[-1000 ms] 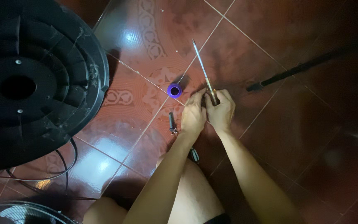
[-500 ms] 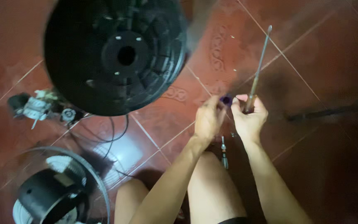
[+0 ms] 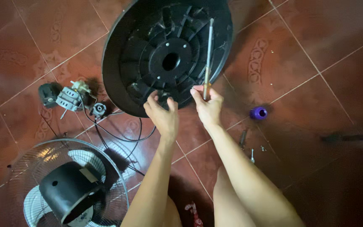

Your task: The person sits on the floor and uses a screwdriver to loosen and tighten screws on the underside of a standing fan base. They repeatedly flip the base over, adjust the central pole, and handle small parts while working.

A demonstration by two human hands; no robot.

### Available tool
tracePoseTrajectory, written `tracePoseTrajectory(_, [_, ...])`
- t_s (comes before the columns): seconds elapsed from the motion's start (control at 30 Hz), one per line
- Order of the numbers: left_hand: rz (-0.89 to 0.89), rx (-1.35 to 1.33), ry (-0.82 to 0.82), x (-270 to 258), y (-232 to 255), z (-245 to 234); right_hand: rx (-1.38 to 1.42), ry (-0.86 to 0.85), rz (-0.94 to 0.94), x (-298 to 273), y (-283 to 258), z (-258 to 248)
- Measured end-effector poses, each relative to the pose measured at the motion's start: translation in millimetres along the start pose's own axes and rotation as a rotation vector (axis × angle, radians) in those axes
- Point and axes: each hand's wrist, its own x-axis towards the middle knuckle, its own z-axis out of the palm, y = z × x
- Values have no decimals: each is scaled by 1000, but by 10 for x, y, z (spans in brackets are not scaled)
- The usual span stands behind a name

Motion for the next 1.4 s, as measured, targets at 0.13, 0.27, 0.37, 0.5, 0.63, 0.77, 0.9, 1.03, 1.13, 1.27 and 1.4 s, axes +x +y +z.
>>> tracePoseTrajectory(0.13, [17, 42, -27, 92, -2, -112, 64, -19, 82, 97, 142, 397])
tracePoseTrajectory(0.27, [99, 179, -53, 172, 87, -187, 70, 0, 43, 157, 201, 602])
tracePoseTrajectory(0.37, [120, 288, -42, 235, 144, -207, 121, 34, 58, 204, 243, 664])
tracePoseTrajectory(0.5, [147, 376, -39, 263, 166, -233, 139, 39, 48, 223, 307, 681])
tracePoseTrajectory(0.63, [251, 404, -107, 306, 216, -249, 103, 8, 20, 225, 315, 685])
tracePoseTrajectory(0.77, [431, 328, -58, 409, 368, -281, 194, 9, 67, 234, 285, 715])
tracePoseTrajectory(0.9, [651, 320, 124, 582, 581, -311, 262, -2, 134, 263, 263, 682])
tracePoseTrajectory(1.03, [724, 360, 157, 871, 771, -236, 197, 11, 150, 253, 207, 699])
tracePoseTrajectory(1.13, [709, 426, 118, 1031, 834, -206, 184, 17, 201, 275, 174, 716])
tracePoseTrajectory(1.27, [677, 534, 71, 1090, 796, -218, 190, 43, 187, 302, 214, 704])
tracePoseTrajectory(1.4, [670, 566, 113, 1111, 751, -256, 220, 63, 166, 305, 253, 748])
